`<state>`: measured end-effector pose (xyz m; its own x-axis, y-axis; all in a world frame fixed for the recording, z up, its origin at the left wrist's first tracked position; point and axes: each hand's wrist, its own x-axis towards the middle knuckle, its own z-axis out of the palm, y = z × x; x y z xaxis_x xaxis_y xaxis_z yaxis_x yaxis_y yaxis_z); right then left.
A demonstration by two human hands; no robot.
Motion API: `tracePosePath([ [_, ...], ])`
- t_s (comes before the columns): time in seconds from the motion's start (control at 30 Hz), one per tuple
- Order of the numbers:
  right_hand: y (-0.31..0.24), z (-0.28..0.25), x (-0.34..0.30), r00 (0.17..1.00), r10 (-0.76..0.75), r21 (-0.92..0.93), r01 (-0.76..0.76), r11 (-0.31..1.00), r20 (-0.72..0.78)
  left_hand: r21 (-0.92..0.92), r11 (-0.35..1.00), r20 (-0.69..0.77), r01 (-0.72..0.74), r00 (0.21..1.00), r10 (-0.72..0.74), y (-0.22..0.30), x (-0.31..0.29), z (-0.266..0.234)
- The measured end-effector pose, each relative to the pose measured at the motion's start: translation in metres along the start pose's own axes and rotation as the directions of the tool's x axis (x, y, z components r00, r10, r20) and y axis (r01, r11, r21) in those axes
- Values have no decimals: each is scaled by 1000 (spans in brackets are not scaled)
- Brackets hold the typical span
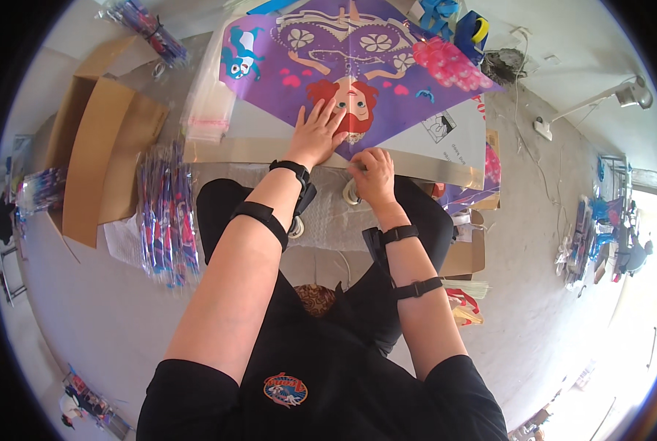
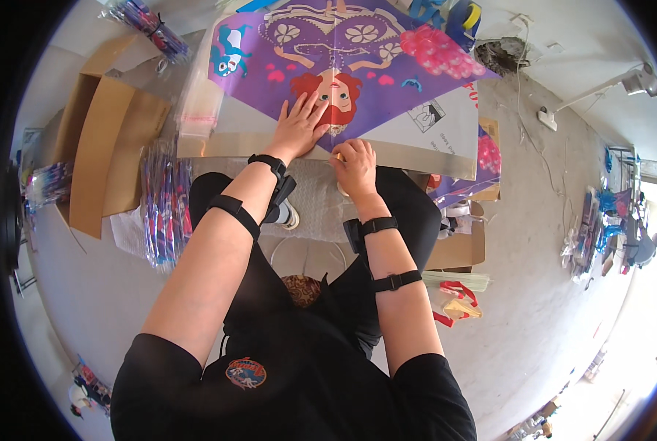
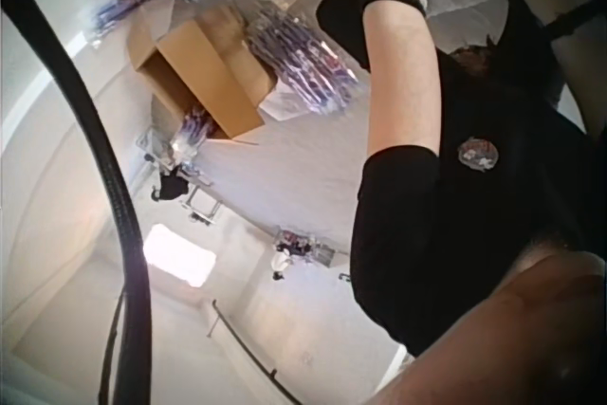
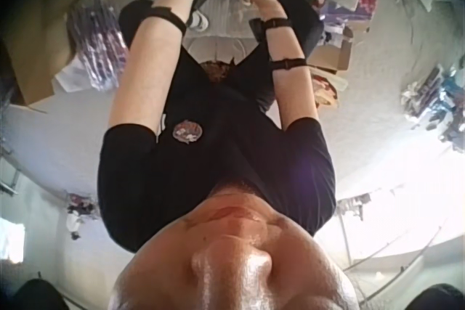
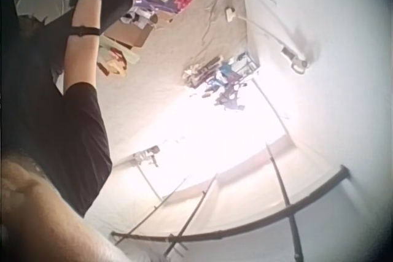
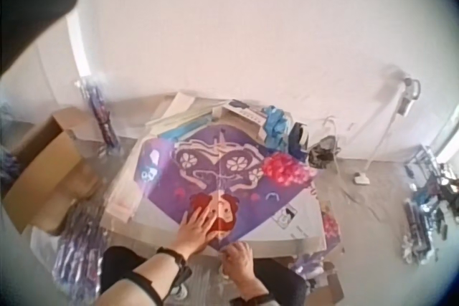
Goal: The recorder is assembling character-themed kites by inserting structural rods and securing them with tape.
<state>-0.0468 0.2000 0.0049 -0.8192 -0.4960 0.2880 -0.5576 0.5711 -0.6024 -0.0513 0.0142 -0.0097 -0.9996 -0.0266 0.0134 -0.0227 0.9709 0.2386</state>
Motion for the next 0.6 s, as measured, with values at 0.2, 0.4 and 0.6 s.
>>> tracePosePath([
  [0.2, 0, 3, 2, 1000, 8, 31, -8, 999, -28, -10, 1000, -24, -6, 1000, 6, -2, -2, 1],
  [0.4, -1, 4, 6, 999, 39, 23, -38, 999, -34, -11, 1000, -22, -4, 1000, 4, -1, -1, 2],
  [0.6, -4, 10, 7, 995, 62, -20, -64, 998, -80, 1, 1000, -33, -4, 999, 4, -2, -2, 3],
])
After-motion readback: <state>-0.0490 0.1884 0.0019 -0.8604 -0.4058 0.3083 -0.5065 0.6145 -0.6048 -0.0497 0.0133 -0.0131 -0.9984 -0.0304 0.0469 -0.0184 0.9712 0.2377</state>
